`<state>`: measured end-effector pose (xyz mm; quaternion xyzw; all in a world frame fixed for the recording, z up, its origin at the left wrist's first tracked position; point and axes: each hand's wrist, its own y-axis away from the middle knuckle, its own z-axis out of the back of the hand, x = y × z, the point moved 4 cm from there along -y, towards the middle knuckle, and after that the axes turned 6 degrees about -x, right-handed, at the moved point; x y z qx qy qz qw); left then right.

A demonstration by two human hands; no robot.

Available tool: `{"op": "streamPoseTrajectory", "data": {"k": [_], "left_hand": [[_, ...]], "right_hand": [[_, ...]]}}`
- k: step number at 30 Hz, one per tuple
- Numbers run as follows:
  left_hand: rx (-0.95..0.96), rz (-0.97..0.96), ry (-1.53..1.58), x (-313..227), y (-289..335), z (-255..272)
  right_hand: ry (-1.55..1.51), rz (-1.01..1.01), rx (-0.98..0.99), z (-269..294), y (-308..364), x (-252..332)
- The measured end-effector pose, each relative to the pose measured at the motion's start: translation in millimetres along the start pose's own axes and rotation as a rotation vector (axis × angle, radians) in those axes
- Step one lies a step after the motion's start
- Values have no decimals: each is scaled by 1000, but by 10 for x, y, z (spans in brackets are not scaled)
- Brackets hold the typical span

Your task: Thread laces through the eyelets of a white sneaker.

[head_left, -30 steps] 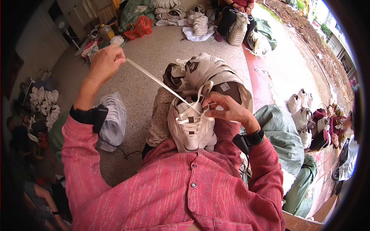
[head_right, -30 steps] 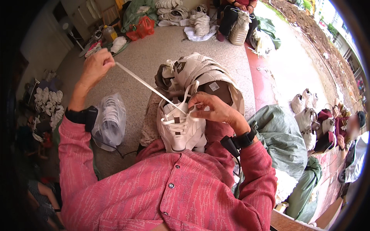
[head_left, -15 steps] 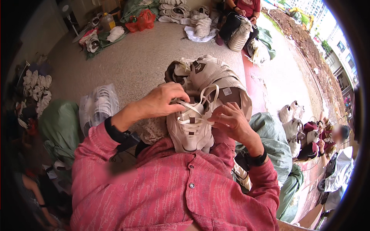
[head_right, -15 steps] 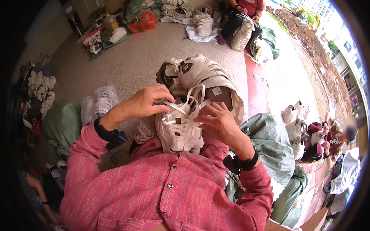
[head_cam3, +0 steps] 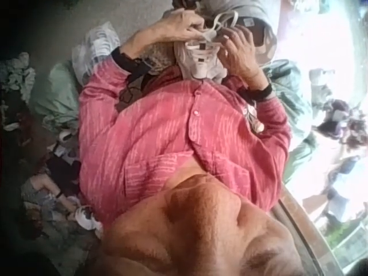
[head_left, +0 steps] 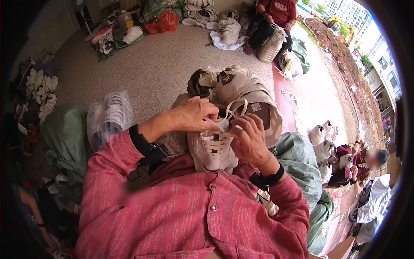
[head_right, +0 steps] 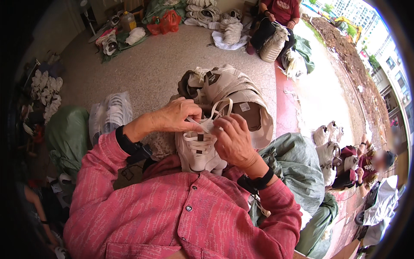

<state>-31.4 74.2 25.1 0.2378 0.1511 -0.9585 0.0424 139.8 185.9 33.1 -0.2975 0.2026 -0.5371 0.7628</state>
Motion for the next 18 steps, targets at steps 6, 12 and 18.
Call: {"op": "streamPoseTrajectory", "data": {"k": [6, 12, 18], "left_hand": [[-16, -40, 96, 54, -37, 9], [58, 276, 411, 259, -65, 22], [23, 402, 698, 341, -5, -22]], "right_hand": [[-272, -219, 232, -7, -13, -108], [-362, -259, 251, -20, -11, -138], [-691, -479, 100, -53, 92, -271]]}}
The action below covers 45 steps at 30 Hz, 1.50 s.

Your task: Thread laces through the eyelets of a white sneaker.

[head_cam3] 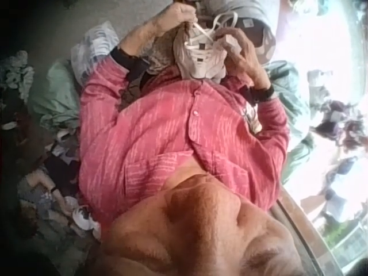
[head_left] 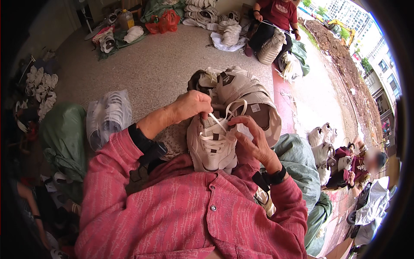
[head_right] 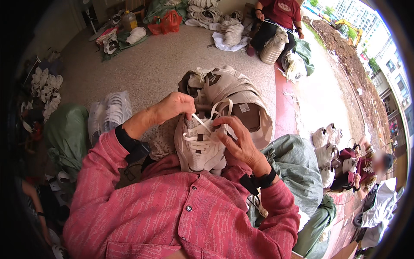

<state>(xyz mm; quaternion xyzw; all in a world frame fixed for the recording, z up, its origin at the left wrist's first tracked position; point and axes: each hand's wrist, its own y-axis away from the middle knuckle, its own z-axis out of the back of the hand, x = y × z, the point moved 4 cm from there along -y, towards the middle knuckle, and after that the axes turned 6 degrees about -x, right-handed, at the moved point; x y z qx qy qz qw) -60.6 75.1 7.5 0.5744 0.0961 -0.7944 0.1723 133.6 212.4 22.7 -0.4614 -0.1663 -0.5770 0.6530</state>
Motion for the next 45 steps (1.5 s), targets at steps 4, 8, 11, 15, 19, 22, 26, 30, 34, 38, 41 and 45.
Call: {"op": "streamPoseTrajectory", "data": {"k": [4, 8, 11, 15, 19, 22, 26, 30, 34, 38, 41, 45], "left_hand": [[-117, -75, 25, -76, 51, 38], [-311, -590, -630, -467, 247, -184], [-253, -767, -761, -438, 260, -396], [-84, -719, -688, -284, 135, -556], [-73, -666, -762, -261, 79, -651], [-56, -610, -875, -270, 3, -700], [181, -483, -825, -278, -142, -575], [262, -413, -618, -318, -122, -403], [53, -516, -347, -335, 44, -271], [-131, -763, -499, -438, 380, -45], [-43, -720, -592, -397, 645, -91], [-183, -730, -685, -245, 736, -174]], "right_hand": [[27, 30, -137, 10, -16, 23], [156, 20, -264, 76, 97, -55], [191, -9, -176, -3, 123, -11], [448, -3, 65, -101, 84, 65], [717, 195, 96, -139, 4, 182], [689, 222, 99, -163, -23, 150], [371, -163, 170, -81, -32, 73], [-350, -732, 149, -29, 123, -67], [-358, -669, -94, 89, 153, -204], [-223, -603, -176, 74, 87, -126], [-230, -567, -183, 57, 91, -142], [38, -106, -41, 100, 43, 99]]}}
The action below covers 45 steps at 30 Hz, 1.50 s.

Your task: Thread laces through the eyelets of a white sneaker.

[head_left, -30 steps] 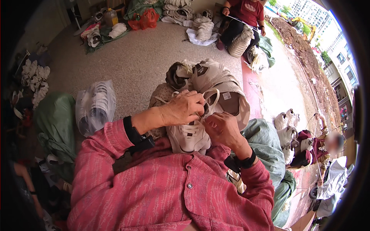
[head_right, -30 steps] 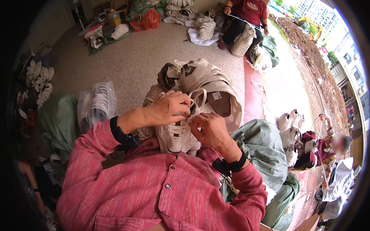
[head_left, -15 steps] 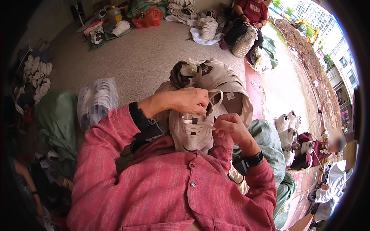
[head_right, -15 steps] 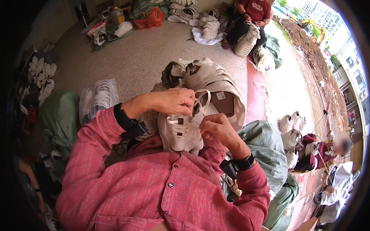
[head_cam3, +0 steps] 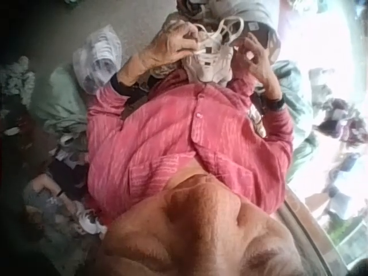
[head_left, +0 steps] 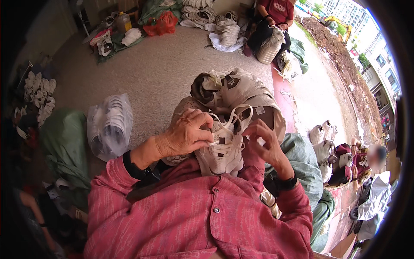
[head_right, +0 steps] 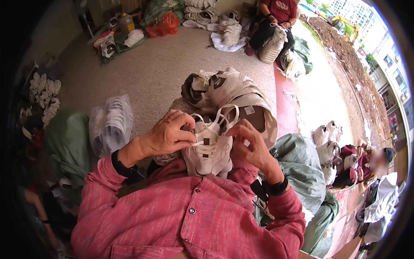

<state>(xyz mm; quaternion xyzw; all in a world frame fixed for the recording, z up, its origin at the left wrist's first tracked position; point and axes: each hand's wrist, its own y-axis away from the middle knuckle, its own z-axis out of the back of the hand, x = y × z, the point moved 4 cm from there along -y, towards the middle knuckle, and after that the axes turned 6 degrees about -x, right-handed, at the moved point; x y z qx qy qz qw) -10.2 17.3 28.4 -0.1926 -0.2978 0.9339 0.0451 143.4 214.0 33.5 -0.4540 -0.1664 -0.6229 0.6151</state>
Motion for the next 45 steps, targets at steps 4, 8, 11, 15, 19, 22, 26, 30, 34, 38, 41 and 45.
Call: {"op": "streamPoseTrajectory", "data": {"k": [4, 8, 11, 15, 19, 22, 26, 30, 34, 38, 41, 45], "left_hand": [[-40, -7, -24, -25, 47, -15], [10, 82, 4, -92, 102, 32], [266, 574, 434, -113, 230, 28], [388, 876, 701, -86, 280, 45], [114, 756, 601, 89, 185, 153], [-108, 423, 372, 285, 33, 179], [-73, 129, 196, 254, -166, 62], [42, 145, 143, 264, -331, -96], [114, 191, 119, 258, -431, -141], [75, 307, 238, 226, -450, -83], [113, 323, 329, 181, -446, 23], [194, 504, 444, 250, -283, 250]], "right_hand": [[140, 155, 117, -55, 41, 101], [451, 300, 131, -95, 40, 129], [369, 97, 114, -93, 63, 6], [41, -234, 103, -214, 128, -146], [-388, -596, -67, -85, 84, -156], [-367, -614, -153, -33, 86, -268], [398, 34, -247, -65, -88, 53], [372, -45, -76, -120, -135, -154], [355, -158, -59, -52, -93, -326], [277, -266, -20, 76, -50, -202], [-223, -470, 238, 183, 44, -181], [-506, -541, 72, 463, 231, -191]]}}
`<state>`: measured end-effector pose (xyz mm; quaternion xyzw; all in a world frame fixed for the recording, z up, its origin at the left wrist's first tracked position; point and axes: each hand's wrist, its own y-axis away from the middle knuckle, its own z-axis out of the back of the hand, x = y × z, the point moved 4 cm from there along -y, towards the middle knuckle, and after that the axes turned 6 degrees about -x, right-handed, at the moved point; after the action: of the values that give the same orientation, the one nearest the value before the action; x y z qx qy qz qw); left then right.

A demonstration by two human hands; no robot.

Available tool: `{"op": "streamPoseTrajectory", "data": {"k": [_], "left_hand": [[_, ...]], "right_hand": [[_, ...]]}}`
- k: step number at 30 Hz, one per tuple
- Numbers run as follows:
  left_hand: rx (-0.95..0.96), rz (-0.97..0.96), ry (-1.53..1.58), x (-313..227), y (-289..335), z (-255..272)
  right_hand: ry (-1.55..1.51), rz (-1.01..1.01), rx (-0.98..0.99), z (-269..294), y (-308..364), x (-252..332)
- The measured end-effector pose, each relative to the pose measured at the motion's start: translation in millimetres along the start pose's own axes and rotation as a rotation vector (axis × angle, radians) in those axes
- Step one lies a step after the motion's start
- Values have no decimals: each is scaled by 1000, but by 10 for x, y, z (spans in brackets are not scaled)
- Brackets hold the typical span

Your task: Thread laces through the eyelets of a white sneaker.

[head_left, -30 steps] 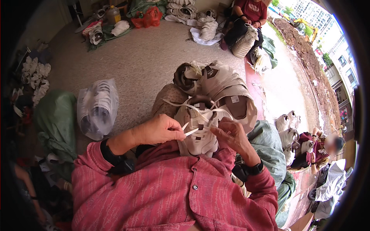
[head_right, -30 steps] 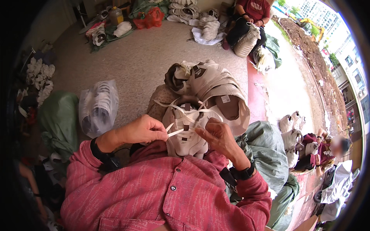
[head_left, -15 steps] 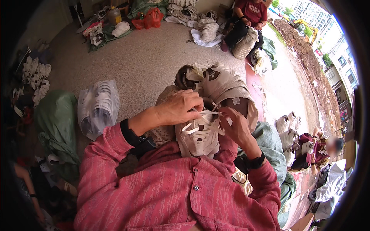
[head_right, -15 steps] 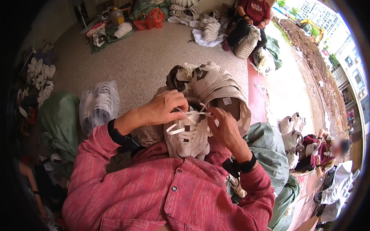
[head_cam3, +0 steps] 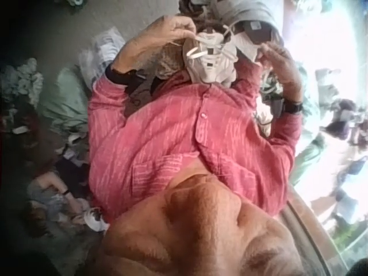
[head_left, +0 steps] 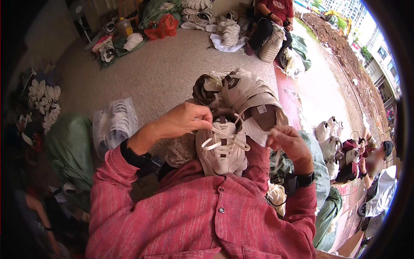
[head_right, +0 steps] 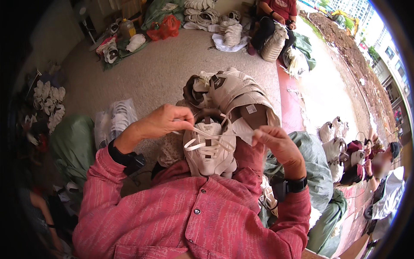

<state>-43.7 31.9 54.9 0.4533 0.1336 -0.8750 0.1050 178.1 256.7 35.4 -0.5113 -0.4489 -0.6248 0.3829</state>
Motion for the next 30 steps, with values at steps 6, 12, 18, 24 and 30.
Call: {"op": "streamPoseTrajectory", "data": {"k": [6, 12, 18, 24, 30], "left_hand": [[53, 284, 29, 464, 492, 469], [-292, 508, 229, 838, 982, 554], [-803, 242, 690, 1015, 1068, 220], [-906, 154, 1392, 1034, 972, 117], [-496, 135, 1500, 923, 810, 120]], "right_hand": [[-748, 151, -60, 276, -2, -334], [-1199, 172, -202, 379, 22, -748], [-1131, 215, -424, 458, 67, -860], [-1073, 147, -557, 346, 111, -752], [-1022, 134, -577, 359, 39, -750]]}}
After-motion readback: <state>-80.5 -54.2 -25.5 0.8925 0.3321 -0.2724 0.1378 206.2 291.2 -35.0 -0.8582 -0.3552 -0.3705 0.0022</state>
